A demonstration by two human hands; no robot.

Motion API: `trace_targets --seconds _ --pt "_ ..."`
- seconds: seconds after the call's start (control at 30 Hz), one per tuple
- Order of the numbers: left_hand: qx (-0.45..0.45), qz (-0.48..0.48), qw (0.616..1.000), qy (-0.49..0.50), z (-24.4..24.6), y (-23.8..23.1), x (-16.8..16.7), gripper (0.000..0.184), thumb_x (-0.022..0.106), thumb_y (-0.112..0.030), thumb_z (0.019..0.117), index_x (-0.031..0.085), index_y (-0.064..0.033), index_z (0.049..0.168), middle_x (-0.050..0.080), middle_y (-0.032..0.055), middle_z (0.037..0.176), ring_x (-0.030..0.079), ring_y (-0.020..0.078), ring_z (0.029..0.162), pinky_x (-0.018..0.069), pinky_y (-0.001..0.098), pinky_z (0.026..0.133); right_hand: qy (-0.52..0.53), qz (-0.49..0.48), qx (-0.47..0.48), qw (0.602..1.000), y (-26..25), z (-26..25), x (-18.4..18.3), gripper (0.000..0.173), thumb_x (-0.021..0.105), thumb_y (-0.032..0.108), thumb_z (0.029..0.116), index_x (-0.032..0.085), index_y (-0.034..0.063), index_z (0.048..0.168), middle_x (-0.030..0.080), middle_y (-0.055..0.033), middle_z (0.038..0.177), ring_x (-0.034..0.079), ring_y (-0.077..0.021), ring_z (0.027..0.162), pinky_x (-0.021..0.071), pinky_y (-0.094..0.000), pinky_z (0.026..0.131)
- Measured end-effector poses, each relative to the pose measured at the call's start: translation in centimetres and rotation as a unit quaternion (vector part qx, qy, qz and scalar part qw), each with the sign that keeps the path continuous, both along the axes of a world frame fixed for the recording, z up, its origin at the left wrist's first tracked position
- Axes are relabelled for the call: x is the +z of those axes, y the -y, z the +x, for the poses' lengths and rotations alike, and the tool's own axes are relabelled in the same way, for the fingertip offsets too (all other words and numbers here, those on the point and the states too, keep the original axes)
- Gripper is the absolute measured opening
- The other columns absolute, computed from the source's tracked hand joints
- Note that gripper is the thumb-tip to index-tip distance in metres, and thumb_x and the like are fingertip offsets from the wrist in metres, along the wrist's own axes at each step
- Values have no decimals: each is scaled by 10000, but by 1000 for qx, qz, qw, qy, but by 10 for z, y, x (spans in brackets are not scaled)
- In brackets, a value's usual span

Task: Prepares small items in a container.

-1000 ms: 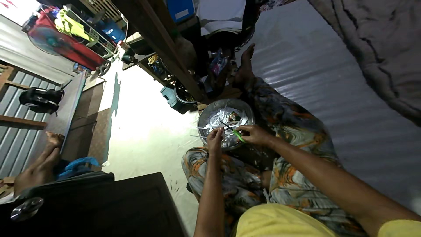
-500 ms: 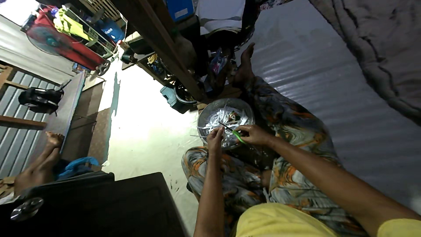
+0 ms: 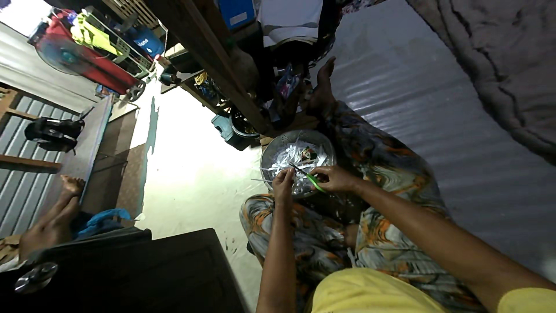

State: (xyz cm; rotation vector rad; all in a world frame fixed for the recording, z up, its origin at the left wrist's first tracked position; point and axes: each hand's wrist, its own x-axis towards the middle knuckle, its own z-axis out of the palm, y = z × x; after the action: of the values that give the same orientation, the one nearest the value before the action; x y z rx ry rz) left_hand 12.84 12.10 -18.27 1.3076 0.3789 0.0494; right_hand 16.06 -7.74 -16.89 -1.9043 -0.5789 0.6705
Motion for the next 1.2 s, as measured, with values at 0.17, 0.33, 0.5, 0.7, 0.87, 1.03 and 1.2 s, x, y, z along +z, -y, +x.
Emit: trace_targets --seconds 0.17,0.33,0.5,0.7,0.87,1.03,1.2 --pt "3 13 1000 -4 1 2 3 121 546 -4 1011 650 28 958 635 -10 783 546 9 629 476 169 606 9 11 -13 1000 0 -1 -1 363 658 139 975 630 -43 1288 680 -210 1048 632 -229 854 520 -379 836" --pt "9 -4 1000 9 0 2 1 125 551 3 1006 659 19 945 645 -12 772 553 6 625 485 170 607 0 6 -10 1000 1 0 0 397 673 160 969 615 -38 1308 680 -203 1051 637 -219 854 526 -371 834" --pt "8 -14 1000 6 -1 1 2 125 542 16 1007 653 22 949 645 -9 770 564 14 630 493 175 608 -4 3 1 1000 1 -2 2 442 705 187 952 608 -36 1320 677 -222 1097 648 -244 905 524 -385 866" --pt "0 2 1000 -1 -2 1 3 118 550 -1 1009 653 22 956 645 -5 800 562 18 656 489 179 632 6 3 4 1000 1 -1 1 413 694 166 961 615 -45 1308 675 -226 1081 638 -245 884 521 -386 853" --pt "-5 10 1000 1 -2 2 4 116 562 12 1001 664 28 948 649 -10 779 557 4 638 482 167 611 6 9 -19 1000 0 -1 3 372 664 115 972 620 -55 1300 674 -231 1103 640 -244 909 520 -373 879" --pt "-2 25 1000 -11 -1 2 4 110 558 -5 1009 654 36 975 651 0 805 581 20 679 508 185 659 7 11 -33 999 1 -1 2 370 668 118 970 625 -51 1297 679 -220 1081 638 -227 876 523 -364 856" --pt "3 27 1000 -12 -1 1 4 117 557 -18 1014 655 33 973 646 2 794 565 17 658 492 182 637 10 10 -11 1000 2 0 1 446 713 191 945 617 -53 1305 671 -241 1106 641 -268 906 523 -404 856"
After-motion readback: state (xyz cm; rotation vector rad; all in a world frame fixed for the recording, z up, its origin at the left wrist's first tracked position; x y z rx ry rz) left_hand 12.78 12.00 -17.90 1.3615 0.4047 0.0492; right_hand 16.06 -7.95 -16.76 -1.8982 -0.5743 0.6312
